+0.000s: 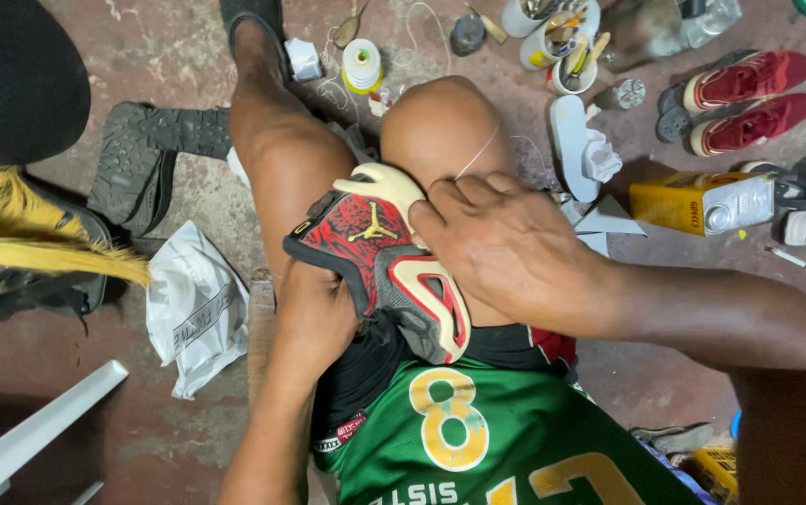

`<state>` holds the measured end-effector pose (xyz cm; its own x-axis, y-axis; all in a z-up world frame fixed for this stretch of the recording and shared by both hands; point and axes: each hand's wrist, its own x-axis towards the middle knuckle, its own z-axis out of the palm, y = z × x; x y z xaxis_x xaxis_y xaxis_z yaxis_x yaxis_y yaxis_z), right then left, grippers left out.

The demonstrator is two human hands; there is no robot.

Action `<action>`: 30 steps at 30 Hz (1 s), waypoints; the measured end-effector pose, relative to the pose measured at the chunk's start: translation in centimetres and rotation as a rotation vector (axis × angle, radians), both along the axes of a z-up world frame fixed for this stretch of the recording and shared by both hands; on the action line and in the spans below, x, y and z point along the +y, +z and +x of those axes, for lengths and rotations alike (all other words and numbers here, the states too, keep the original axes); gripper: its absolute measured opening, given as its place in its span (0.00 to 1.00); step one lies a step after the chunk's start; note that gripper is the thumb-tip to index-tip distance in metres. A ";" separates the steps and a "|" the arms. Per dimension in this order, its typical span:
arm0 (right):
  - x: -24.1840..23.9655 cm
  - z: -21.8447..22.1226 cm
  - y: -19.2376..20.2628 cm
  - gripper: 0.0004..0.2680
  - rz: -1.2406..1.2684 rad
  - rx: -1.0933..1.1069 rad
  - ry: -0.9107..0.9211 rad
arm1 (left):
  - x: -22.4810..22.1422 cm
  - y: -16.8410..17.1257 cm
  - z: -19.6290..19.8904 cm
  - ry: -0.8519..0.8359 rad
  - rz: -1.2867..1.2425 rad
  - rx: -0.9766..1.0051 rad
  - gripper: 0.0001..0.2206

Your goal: The person stitches a sneaker by hand using a needle and thread, pulling the thread through the sole and upper of the shoe while holding it on their lap.

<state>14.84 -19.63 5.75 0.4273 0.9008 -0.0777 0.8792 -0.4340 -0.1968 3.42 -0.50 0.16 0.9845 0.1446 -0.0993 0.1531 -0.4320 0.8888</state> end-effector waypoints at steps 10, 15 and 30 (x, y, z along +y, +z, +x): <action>-0.9 1.7 -1.2 0.15 0.090 -0.151 0.050 | 0.2 0.4 0.3 0.003 -0.144 0.088 0.08; -1.4 2.6 -1.7 0.22 -0.123 -0.186 -0.124 | 0.4 -0.3 -0.1 0.011 -0.164 0.106 0.07; -4.8 3.9 -0.9 0.13 0.010 -0.045 -0.078 | -1.5 3.7 -4.1 0.403 0.275 -0.194 0.08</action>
<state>18.73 -24.44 4.82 0.4988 0.8654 -0.0480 0.8510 -0.4995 -0.1620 -0.67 -1.95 3.82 0.8420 0.5104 0.1745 0.1986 -0.5941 0.7795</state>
